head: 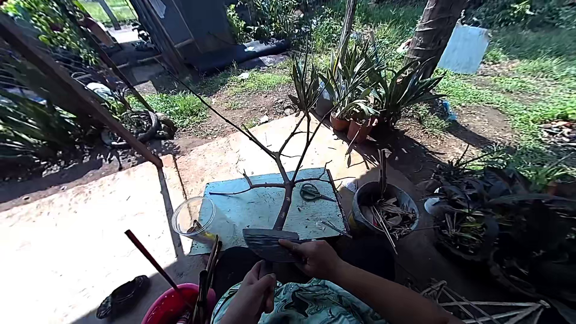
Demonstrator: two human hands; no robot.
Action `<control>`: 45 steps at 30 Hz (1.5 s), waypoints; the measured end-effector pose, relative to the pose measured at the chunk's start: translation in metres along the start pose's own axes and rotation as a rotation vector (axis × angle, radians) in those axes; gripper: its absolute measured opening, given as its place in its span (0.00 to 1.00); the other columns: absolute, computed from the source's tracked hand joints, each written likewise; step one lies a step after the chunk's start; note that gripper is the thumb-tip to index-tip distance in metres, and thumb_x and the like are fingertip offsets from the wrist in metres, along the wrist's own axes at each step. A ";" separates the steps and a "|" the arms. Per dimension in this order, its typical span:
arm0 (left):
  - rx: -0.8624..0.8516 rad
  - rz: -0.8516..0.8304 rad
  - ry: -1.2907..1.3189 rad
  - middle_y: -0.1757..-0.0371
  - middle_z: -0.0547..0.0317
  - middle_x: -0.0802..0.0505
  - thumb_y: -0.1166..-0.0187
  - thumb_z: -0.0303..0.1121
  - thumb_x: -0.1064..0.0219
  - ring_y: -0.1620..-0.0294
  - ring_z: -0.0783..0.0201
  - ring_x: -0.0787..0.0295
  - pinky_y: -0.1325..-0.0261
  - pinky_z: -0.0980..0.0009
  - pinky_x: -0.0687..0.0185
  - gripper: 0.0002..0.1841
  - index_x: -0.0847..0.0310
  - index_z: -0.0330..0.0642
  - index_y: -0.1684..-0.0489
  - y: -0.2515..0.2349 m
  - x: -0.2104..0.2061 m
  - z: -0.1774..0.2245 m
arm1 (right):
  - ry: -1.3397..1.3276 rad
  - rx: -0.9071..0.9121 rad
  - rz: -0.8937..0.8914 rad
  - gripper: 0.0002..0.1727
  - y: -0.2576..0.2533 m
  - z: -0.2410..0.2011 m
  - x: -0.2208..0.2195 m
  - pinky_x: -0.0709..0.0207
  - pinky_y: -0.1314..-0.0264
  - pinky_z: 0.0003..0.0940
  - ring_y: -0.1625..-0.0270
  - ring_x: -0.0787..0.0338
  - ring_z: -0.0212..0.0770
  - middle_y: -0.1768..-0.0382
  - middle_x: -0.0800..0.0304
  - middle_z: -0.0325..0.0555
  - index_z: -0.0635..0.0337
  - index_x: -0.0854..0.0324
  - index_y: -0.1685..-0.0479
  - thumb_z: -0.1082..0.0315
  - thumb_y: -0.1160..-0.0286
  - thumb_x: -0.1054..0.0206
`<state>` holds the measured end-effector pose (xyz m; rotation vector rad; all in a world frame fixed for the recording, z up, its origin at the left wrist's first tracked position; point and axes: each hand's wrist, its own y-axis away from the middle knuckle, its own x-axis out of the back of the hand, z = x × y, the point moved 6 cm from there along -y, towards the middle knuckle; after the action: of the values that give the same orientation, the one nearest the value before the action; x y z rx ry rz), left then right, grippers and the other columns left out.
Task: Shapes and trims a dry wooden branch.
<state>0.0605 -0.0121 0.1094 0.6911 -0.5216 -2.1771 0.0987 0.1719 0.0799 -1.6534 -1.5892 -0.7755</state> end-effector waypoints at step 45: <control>0.074 -0.003 -0.438 0.73 0.56 0.18 0.14 0.31 0.42 0.83 0.65 0.20 0.74 0.68 0.18 0.26 0.44 0.42 0.18 -0.013 0.041 -0.060 | 0.540 -0.177 -0.637 0.39 -0.110 0.056 0.026 0.23 0.41 0.72 0.40 0.11 0.69 0.44 0.09 0.63 0.23 0.43 0.08 0.62 0.20 0.38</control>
<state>0.0675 -0.0445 0.0433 0.2458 -0.8282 -2.3281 -0.0122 0.2321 0.0782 -0.8973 -1.6671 -1.5704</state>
